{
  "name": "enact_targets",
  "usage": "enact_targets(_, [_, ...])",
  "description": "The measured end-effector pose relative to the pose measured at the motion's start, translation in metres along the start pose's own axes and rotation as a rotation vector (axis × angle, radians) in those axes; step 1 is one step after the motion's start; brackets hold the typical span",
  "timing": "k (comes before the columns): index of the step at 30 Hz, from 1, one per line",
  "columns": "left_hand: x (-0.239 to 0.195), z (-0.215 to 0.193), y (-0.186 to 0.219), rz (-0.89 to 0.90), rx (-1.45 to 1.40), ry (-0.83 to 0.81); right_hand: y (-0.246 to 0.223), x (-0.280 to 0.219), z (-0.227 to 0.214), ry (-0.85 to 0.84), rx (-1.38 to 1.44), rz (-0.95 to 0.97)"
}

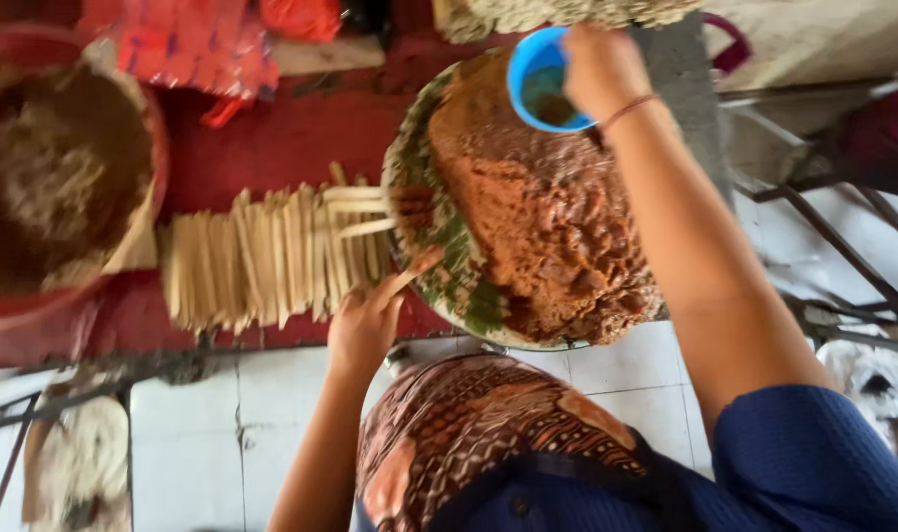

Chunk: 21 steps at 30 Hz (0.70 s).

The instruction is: The person wraps portions of a food paste around wooden sticks by hand and places the skewers onto a pile.

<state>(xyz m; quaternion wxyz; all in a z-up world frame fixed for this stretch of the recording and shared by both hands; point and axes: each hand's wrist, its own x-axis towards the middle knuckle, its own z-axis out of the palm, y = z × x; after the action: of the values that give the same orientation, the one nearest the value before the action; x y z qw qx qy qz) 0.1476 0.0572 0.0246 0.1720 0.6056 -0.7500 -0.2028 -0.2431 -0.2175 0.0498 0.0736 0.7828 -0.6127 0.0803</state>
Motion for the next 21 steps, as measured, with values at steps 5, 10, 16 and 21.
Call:
enact_targets(5, [0.041, 0.033, -0.036, 0.1, 0.195, -0.02, -0.051, -0.073, -0.087, -0.197, 0.438, 0.193])
enact_targets(10, [0.1, 0.029, -0.047, 0.027, 0.288, -0.291, -0.083, -0.166, -0.04, -0.544, 0.285, -0.358])
enact_targets(16, [0.1, -0.026, -0.063, 0.14, 0.504, -0.094, -0.082, -0.181, -0.052, -0.67, -0.059, -0.304])
enact_targets(21, [0.055, -0.073, -0.138, -0.474, 0.136, 0.06, -0.08, -0.202, -0.032, -0.794, -0.159, -0.178])
